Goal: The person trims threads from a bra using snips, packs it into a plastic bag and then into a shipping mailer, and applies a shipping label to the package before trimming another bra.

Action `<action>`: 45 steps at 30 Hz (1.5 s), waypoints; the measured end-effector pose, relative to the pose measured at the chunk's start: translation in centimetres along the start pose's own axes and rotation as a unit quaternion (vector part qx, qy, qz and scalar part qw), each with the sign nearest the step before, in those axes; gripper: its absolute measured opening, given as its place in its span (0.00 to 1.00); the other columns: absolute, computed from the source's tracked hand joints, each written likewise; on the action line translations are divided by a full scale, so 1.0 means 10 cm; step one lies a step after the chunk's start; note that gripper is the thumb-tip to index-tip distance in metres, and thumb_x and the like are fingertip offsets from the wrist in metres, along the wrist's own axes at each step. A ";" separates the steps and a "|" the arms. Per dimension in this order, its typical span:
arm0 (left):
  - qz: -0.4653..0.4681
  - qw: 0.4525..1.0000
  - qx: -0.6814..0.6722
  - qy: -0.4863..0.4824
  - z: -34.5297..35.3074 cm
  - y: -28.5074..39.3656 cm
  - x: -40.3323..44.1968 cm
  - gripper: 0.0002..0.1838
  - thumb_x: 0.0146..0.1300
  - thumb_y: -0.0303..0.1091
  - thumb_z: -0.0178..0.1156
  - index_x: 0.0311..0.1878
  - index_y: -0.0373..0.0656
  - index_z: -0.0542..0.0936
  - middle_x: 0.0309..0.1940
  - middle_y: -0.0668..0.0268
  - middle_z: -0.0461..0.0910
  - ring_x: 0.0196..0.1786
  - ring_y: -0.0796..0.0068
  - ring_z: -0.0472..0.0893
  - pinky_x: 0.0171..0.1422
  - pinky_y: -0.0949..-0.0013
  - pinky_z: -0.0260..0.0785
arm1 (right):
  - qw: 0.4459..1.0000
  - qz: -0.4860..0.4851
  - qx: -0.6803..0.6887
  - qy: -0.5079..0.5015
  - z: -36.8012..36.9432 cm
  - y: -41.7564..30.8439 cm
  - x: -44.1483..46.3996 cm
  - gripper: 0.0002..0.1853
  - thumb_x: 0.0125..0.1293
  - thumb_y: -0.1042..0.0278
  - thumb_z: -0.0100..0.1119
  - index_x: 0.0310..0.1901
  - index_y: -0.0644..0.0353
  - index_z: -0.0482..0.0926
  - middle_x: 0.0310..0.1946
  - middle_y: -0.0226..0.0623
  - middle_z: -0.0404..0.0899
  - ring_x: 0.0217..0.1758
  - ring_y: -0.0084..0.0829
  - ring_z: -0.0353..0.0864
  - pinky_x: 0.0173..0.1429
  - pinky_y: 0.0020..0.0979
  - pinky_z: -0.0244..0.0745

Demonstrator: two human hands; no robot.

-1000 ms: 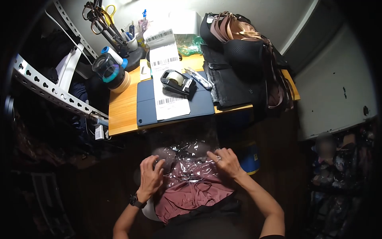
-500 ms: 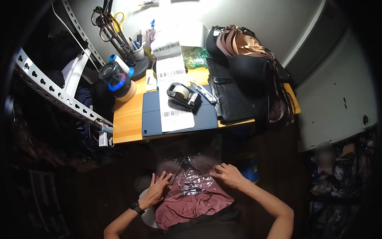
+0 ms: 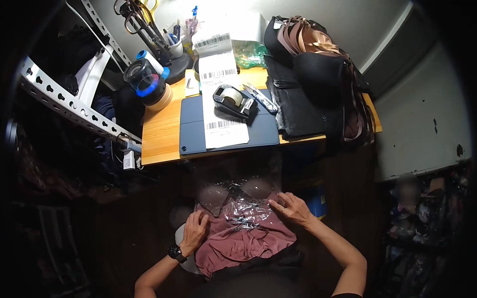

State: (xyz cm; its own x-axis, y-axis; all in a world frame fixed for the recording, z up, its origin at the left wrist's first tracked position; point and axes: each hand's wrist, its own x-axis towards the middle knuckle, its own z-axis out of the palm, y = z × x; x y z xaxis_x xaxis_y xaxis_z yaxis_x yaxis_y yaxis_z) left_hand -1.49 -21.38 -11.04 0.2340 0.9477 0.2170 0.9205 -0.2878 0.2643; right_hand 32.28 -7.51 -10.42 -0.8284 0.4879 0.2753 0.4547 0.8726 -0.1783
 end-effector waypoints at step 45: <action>-0.077 0.945 -0.267 0.175 -0.72 -0.25 2.07 0.39 0.53 0.24 0.65 0.66 0.34 0.55 0.65 0.49 0.58 0.67 0.53 0.64 0.70 0.62 0.59 | 0.828 0.274 0.366 0.325 -0.53 0.26 2.31 0.08 0.62 0.69 0.56 0.33 0.65 0.78 0.40 0.43 0.74 0.43 0.35 0.76 0.48 0.32 0.72</action>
State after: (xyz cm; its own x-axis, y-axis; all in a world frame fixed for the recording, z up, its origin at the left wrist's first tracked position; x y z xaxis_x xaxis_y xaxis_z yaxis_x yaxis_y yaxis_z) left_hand -1.20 -2.00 -0.40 -0.0940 0.9075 0.4095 0.6250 -0.2664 0.7338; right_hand 16.08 6.16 0.50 -0.1033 0.9225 0.3719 0.1866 0.3852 -0.9038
